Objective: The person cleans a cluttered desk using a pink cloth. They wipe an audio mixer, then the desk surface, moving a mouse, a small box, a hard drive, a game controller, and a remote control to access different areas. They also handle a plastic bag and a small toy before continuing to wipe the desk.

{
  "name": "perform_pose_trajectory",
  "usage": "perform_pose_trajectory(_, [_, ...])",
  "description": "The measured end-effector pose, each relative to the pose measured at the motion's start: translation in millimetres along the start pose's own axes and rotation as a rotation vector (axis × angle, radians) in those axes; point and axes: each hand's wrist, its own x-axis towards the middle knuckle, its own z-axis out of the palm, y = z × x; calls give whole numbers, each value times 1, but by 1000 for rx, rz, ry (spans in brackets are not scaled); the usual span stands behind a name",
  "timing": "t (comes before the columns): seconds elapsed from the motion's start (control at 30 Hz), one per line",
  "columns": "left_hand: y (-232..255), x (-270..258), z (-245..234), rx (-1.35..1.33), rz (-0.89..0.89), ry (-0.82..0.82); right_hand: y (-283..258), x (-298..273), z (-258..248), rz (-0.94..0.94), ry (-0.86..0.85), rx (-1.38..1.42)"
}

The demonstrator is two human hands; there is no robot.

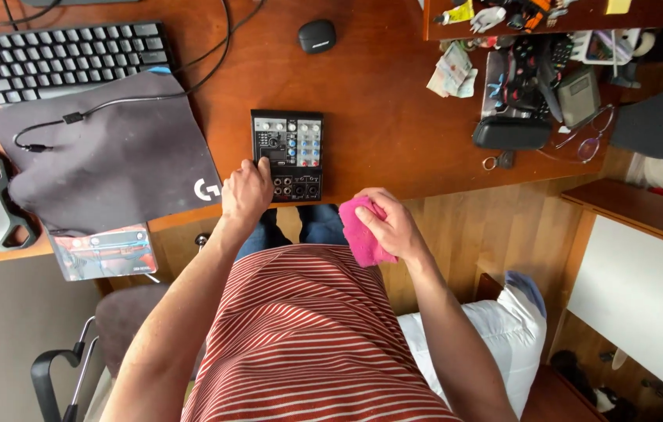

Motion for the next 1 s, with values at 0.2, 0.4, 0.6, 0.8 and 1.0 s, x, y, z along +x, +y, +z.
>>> perform_pose_trajectory(0.2, [3, 2, 6, 121, 16, 148, -52, 11, 6, -114, -59, -267])
perform_pose_trajectory(0.4, [73, -78, -84, -544, 834, -117, -48, 20, 29, 5, -109, -329])
perform_pose_trajectory(0.6, [62, -78, -50, -299, 869, 9, -44, 24, 17, 162, -258, -255])
perform_pose_trajectory(0.8, [64, -74, -68, -655, 546, -147, -9, 13, -5, 73, -252, 110])
perform_pose_trajectory(1.0, [62, -43, 0, -750, 350, -65, -24, 39, 13, 142, -149, -73])
